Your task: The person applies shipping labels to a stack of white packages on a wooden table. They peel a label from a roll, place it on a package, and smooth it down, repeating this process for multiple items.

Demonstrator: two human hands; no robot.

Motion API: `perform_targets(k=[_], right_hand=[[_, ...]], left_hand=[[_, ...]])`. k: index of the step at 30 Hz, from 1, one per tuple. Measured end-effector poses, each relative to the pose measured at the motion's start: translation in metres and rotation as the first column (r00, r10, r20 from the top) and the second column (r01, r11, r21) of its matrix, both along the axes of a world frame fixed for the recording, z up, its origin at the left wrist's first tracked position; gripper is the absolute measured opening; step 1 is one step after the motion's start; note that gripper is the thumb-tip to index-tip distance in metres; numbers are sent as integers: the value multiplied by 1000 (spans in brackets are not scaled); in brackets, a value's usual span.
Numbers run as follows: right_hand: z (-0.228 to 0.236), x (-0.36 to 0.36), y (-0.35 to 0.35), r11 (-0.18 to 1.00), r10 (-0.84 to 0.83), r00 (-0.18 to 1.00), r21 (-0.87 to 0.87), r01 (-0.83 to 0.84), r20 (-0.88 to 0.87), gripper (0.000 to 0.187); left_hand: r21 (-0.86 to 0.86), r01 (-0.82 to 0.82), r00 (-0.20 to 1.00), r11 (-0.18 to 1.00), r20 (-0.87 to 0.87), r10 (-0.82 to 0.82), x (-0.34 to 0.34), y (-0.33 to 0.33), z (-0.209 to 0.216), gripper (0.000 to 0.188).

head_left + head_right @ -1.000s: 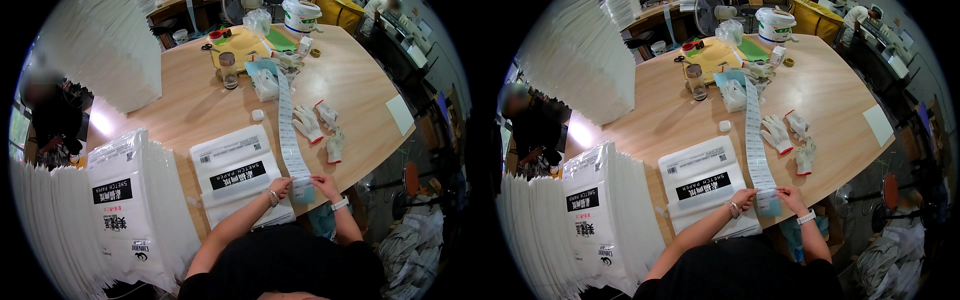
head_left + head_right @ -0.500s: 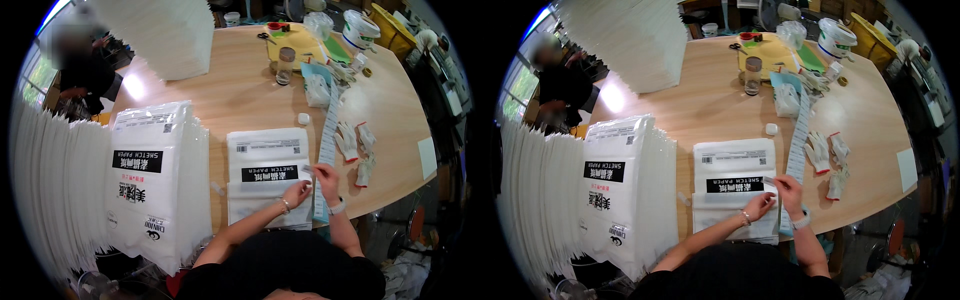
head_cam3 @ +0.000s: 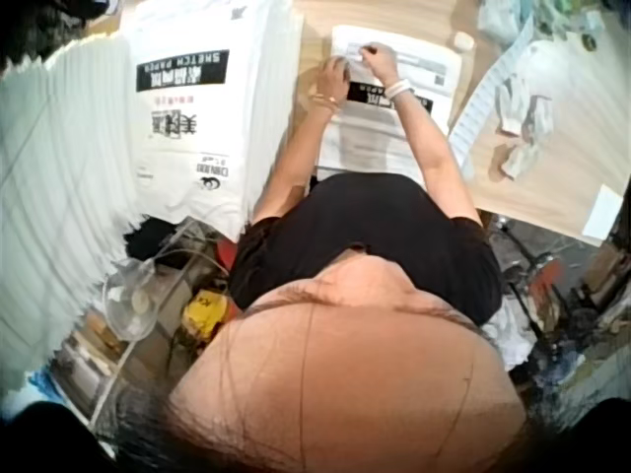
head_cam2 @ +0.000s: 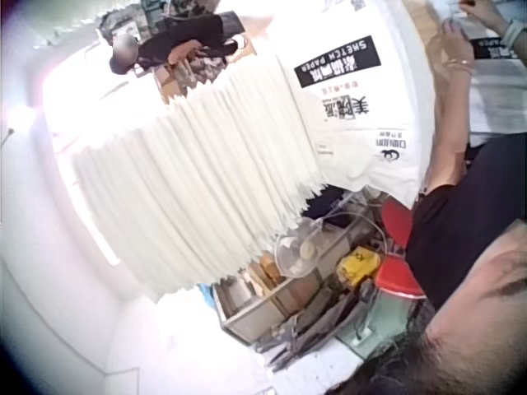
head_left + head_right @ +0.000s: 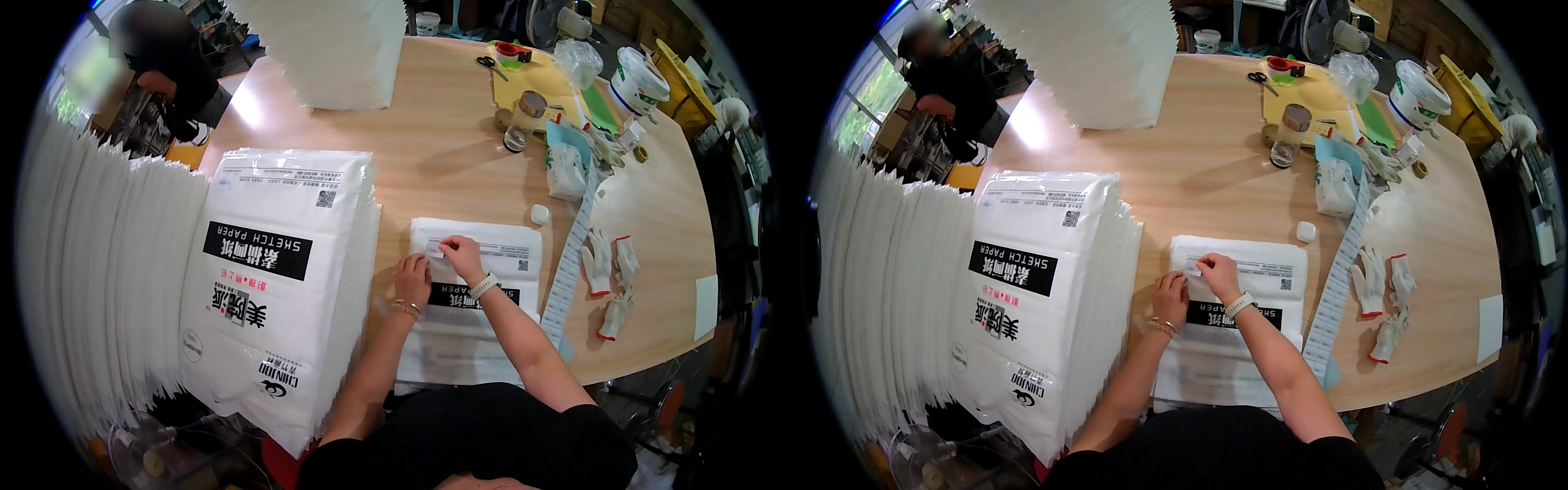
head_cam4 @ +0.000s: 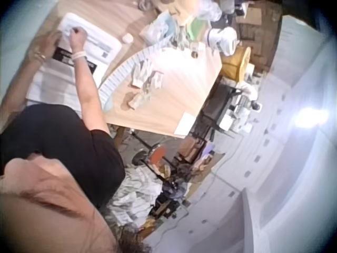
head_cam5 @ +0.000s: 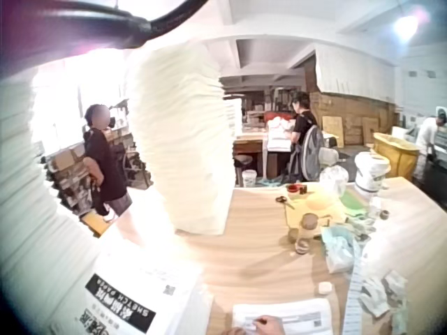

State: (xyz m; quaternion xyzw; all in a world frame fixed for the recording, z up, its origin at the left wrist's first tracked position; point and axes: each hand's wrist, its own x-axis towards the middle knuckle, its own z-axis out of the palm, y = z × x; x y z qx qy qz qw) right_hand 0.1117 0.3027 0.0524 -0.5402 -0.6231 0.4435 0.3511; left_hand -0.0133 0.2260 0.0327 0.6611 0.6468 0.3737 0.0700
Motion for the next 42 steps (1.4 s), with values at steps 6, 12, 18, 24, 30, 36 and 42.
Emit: perform_targets(k=[6, 12, 18, 24, 30, 36, 42], right_hand=[[-3, -2, 0, 1000, -12, 999, -19, 12, 30, 15], [-7, -3, 3, 1000, -6, 999, 6, 6, 33, 15], [-5, -4, 3, 1000, -1, 997, 19, -1, 73, 14], [-11, -8, 0, 983, 11, 967, 175, -57, 254, 21], [26, -2, 0, 964, -124, 759, 259, -61, 639, 52], [18, 67, 35, 916, -91, 743, 349, -199, 663, 36], [30, 87, 60, 893, 341, 740, 46, -448, 580, 17]], left_hand=[[-3, -11, 1000, 1000, 18, 11, 1, -1, 2, 19], [-9, 8, 1000, 1000, 11, -8, 0, 1, 6, 18], [-46, 66, 993, 997, -91, -70, -1, 2, 7, 20], [-96, 68, 991, 993, -108, -79, 2, 1, 4, 25], [-161, 57, 991, 985, -112, -76, 0, -1, -6, 25], [-84, 73, 989, 994, 137, -61, -9, -1, -5, 23], [-47, -26, 961, 999, 272, 38, -14, -23, 26, 20]])
